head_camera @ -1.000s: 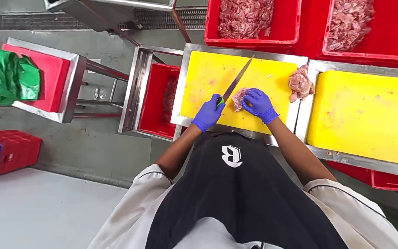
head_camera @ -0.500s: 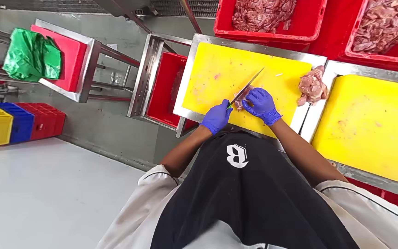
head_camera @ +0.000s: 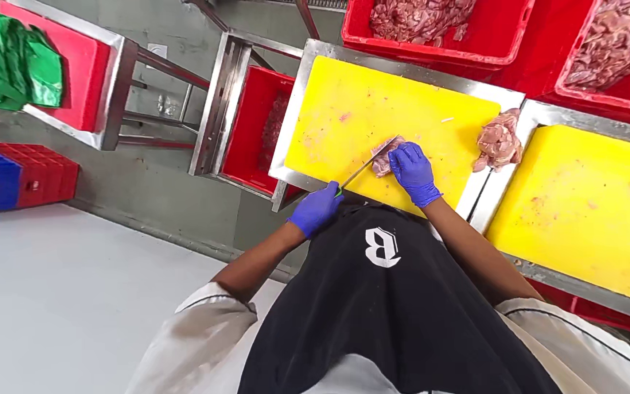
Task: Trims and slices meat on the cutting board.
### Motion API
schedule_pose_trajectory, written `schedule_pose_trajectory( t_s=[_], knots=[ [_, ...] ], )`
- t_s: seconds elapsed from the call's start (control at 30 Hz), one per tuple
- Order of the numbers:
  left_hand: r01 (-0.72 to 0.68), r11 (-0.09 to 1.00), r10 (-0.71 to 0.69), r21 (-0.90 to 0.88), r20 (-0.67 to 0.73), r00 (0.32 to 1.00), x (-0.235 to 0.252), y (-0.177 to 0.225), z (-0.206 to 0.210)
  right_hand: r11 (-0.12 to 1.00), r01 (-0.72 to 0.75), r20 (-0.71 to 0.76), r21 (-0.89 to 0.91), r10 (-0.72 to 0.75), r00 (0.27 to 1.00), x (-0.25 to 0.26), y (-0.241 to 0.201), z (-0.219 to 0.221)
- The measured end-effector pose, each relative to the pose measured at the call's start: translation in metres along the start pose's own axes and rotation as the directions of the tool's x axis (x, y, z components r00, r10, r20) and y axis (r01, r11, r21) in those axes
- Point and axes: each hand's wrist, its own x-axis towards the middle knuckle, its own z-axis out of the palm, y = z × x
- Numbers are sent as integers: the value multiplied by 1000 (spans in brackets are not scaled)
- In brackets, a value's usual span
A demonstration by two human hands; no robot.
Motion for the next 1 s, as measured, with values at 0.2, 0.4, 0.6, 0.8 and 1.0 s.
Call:
schedule_pose_trajectory(
  t_s=[0.2, 0.4, 0.6, 0.8, 1.0],
  knots=[
    [-49, 998, 49, 32, 3, 999, 20, 24, -14, 995, -5, 28, 98, 3, 1000, 3, 4, -2],
    [-137, 988, 146, 74, -119, 982, 63, 70, -25, 999, -20, -47, -46, 18, 999, -12, 1, -3],
    [-38, 996, 40, 78, -32, 999, 6, -3, -7, 995, -54, -84, -84, 47, 995, -13, -1, 0],
    [25, 999, -18, 45, -137, 990, -4, -48, -14, 958, -286, 237, -28, 285, 929, -2, -23, -21],
    [33, 998, -45, -50, -278, 960, 6, -62, -39, 922, -382, 465, -67, 368, 805, 14, -39, -21]
  ],
)
